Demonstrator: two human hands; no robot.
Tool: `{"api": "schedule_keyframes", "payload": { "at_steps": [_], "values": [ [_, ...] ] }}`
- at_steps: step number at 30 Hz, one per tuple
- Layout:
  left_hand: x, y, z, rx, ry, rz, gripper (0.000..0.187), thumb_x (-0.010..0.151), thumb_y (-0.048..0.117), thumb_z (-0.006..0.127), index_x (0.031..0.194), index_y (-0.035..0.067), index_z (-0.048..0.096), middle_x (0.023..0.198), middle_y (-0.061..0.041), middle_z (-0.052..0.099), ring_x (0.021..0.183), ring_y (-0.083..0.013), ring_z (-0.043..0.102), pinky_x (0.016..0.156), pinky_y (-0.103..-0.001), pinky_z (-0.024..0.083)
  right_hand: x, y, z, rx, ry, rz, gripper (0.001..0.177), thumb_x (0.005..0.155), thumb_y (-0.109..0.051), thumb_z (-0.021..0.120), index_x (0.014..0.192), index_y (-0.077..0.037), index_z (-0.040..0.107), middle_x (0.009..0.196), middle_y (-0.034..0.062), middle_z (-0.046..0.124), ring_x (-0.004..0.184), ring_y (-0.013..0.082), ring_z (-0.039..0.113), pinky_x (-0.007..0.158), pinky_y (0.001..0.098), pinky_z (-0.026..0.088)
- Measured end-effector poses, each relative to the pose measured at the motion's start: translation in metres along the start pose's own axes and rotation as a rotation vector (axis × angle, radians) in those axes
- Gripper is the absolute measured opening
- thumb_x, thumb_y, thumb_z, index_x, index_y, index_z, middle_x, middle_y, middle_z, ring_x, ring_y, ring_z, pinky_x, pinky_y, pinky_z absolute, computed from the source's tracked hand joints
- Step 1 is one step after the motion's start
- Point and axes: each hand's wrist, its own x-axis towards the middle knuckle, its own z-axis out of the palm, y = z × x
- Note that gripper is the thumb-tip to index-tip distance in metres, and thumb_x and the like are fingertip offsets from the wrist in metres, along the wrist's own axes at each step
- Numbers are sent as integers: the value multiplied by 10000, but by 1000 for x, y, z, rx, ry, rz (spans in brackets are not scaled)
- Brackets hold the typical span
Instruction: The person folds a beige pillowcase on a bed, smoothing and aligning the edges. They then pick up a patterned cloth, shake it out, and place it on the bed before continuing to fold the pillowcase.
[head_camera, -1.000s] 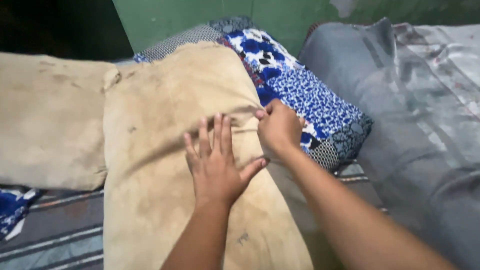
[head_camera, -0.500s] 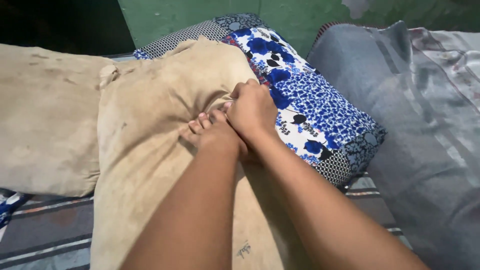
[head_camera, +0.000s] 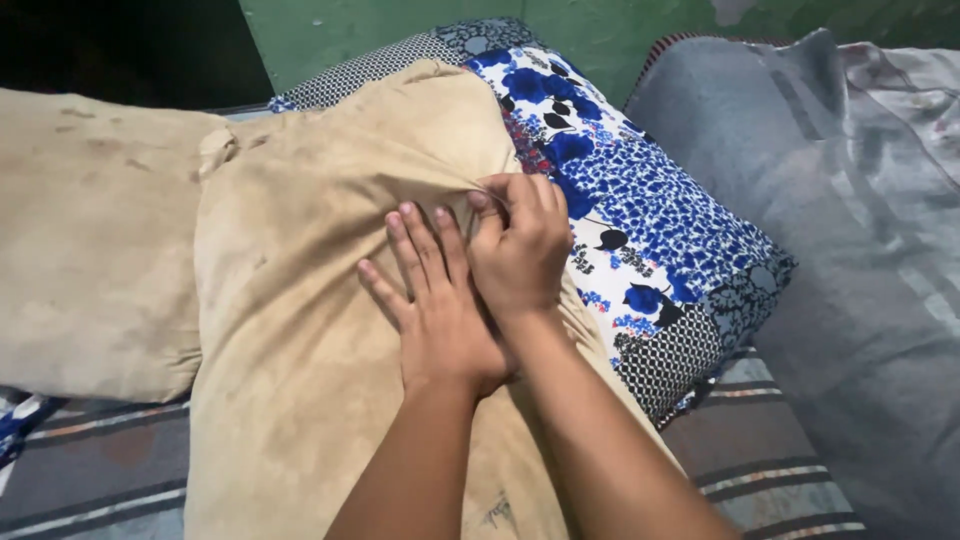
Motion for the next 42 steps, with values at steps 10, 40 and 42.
{"api": "schedule_keyframes", "payload": {
  "at_steps": [10,40,42],
  "values": [
    [10,-8,16,-65,196,70,1315,698,781,639,1584,20,36,1664,-204,-44,1530,-334,-144,1151,-634,-118,16,-10,4,-187,-264,76,118,871,-153,711,954,-70,728,1007,132,678,1014,357,613,869,455,500],
    [11,-16,28,-140,302,103,1206,656,731,701,1552,59,252,1669,-153,145,1540,-294,47,1172,-602,-34,36,7,34,-51,-359,29,396,920,-338,655,1231,-103,724,1313,108,697,1277,296,609,1120,422,432],
    [12,-18,30,-182,233,92,1098,650,689,705,1511,92,378,1636,-168,260,1538,-307,144,1155,-593,22,38,22,45,-114,-482,-29,624,885,-466,659,1362,-67,614,1452,135,568,1402,319,459,1181,455,303]
  ]
}}
